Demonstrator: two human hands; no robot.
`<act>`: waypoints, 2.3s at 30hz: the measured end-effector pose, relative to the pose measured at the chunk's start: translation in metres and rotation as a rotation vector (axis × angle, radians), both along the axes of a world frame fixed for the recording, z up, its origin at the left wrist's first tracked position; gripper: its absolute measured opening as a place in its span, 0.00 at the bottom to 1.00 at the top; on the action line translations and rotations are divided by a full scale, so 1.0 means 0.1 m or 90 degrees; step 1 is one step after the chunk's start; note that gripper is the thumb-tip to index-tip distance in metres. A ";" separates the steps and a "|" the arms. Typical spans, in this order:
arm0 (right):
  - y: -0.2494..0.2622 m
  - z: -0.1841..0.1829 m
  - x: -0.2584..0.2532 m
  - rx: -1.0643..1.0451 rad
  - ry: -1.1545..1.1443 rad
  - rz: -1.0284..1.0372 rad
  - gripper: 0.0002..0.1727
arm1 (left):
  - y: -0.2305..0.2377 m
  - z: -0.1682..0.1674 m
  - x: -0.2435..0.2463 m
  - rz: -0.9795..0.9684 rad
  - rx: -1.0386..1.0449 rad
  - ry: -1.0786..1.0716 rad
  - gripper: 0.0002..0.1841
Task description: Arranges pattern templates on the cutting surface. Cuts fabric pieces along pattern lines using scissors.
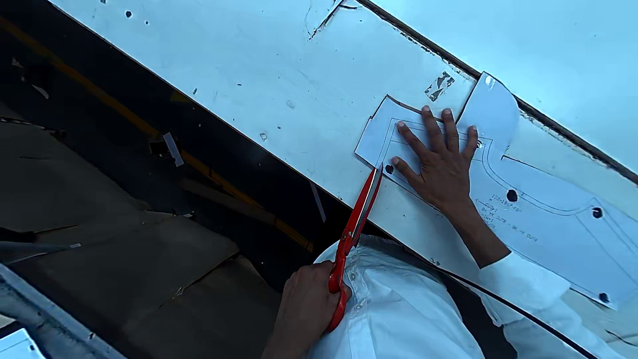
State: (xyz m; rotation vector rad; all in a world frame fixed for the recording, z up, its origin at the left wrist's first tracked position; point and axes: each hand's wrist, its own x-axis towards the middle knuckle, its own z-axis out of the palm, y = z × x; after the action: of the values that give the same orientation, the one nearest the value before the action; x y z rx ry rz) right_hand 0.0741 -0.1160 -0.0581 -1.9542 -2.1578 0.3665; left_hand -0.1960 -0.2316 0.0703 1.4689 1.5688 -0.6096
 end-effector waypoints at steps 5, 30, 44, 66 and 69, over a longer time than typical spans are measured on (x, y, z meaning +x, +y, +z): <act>0.01 0.02 0.01 0.001 -0.002 0.006 0.37 | -0.07 0.03 -0.08 0.034 -0.014 -0.015 0.14; 0.02 0.01 0.02 -0.010 0.002 0.009 0.37 | 0.23 0.18 -0.04 0.030 -0.034 -0.012 0.12; 0.05 0.04 0.03 -0.018 -0.023 0.013 0.38 | 0.06 0.24 0.37 -0.032 0.169 0.061 0.14; 0.01 0.01 0.03 0.004 -0.034 0.002 0.41 | 0.16 0.06 0.13 0.026 0.028 0.060 0.13; 0.01 0.01 0.01 -0.007 -0.023 -0.002 0.40 | 0.15 0.02 0.10 0.007 0.057 0.070 0.12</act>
State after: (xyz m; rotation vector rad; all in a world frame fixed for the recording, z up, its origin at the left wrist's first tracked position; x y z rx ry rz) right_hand 0.0753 -0.1148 -0.0568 -1.9851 -2.1779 0.3458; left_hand -0.1857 -0.2168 0.0726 1.5136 1.7075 -0.6298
